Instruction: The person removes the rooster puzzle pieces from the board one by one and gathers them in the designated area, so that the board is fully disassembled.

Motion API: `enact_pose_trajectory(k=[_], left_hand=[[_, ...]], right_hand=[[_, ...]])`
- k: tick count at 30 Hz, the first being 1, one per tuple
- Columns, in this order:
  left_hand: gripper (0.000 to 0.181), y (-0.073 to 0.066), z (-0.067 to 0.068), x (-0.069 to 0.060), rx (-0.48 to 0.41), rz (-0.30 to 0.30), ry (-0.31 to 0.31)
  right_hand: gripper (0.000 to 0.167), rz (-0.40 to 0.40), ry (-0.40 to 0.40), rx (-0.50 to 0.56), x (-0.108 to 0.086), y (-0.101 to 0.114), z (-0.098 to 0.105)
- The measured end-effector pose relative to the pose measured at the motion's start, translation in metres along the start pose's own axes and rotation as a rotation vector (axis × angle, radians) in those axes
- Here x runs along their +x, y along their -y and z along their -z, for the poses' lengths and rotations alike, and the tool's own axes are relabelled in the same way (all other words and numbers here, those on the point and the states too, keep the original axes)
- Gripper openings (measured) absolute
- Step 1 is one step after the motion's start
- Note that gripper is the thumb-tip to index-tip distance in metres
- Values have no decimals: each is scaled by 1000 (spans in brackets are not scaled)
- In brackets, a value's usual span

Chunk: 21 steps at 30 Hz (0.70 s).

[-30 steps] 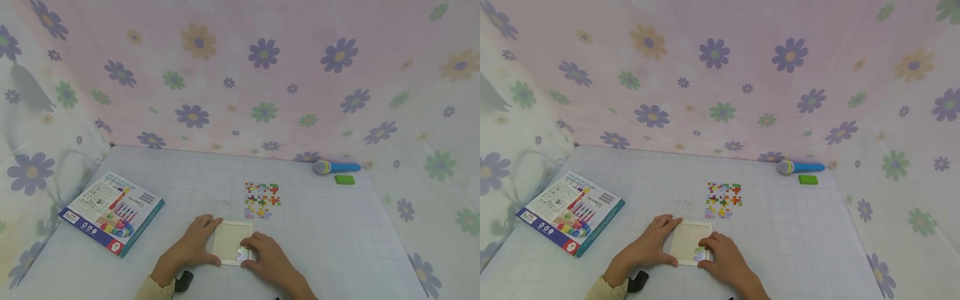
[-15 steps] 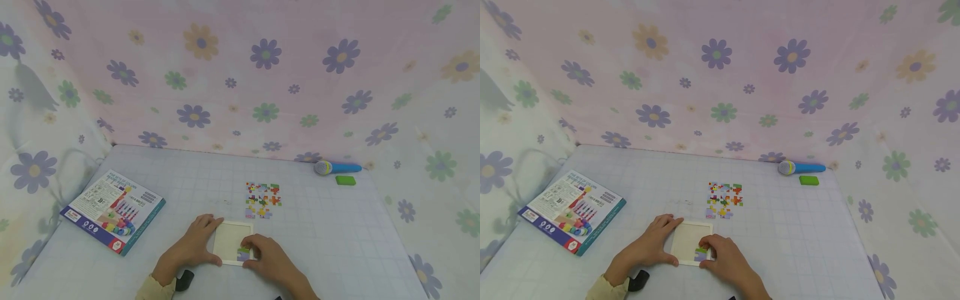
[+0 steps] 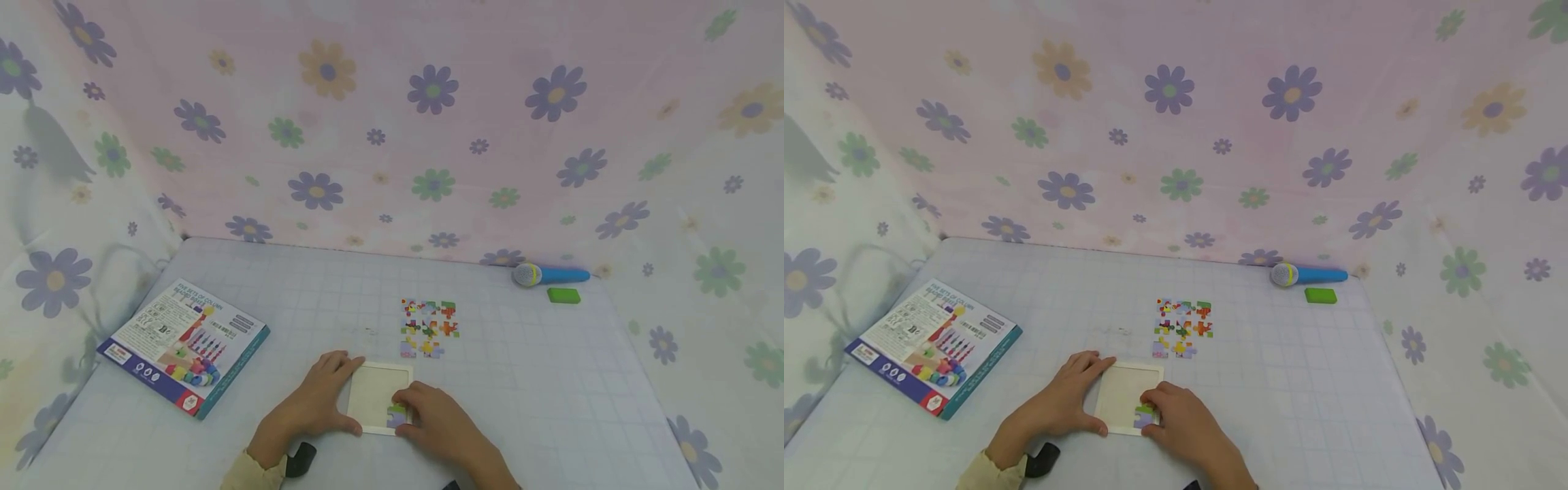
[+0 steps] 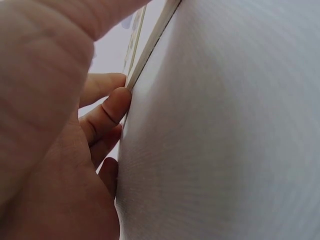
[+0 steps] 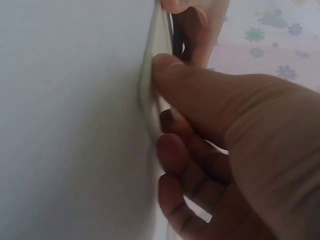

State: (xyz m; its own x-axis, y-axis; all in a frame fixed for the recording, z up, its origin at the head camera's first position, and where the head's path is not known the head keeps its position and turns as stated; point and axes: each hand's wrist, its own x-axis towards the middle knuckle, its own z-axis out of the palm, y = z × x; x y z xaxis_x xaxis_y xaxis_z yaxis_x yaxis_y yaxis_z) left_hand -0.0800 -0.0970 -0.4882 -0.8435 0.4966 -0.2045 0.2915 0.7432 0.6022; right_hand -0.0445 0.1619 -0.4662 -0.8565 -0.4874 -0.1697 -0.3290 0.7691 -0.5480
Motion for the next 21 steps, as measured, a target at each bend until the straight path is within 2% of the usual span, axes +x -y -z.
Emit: enact_pose_trajectory(k=[6, 9, 21], left_hand=[[116, 1, -1, 0, 1, -9, -6], [117, 1, 0, 0, 3, -8, -8], [116, -1, 1, 0, -14, -11, -14]], right_hand=[[44, 26, 10, -206, 1, 12, 2], [44, 32, 14, -254, 2, 13, 1], [39, 54, -48, -157, 6, -9, 2]])
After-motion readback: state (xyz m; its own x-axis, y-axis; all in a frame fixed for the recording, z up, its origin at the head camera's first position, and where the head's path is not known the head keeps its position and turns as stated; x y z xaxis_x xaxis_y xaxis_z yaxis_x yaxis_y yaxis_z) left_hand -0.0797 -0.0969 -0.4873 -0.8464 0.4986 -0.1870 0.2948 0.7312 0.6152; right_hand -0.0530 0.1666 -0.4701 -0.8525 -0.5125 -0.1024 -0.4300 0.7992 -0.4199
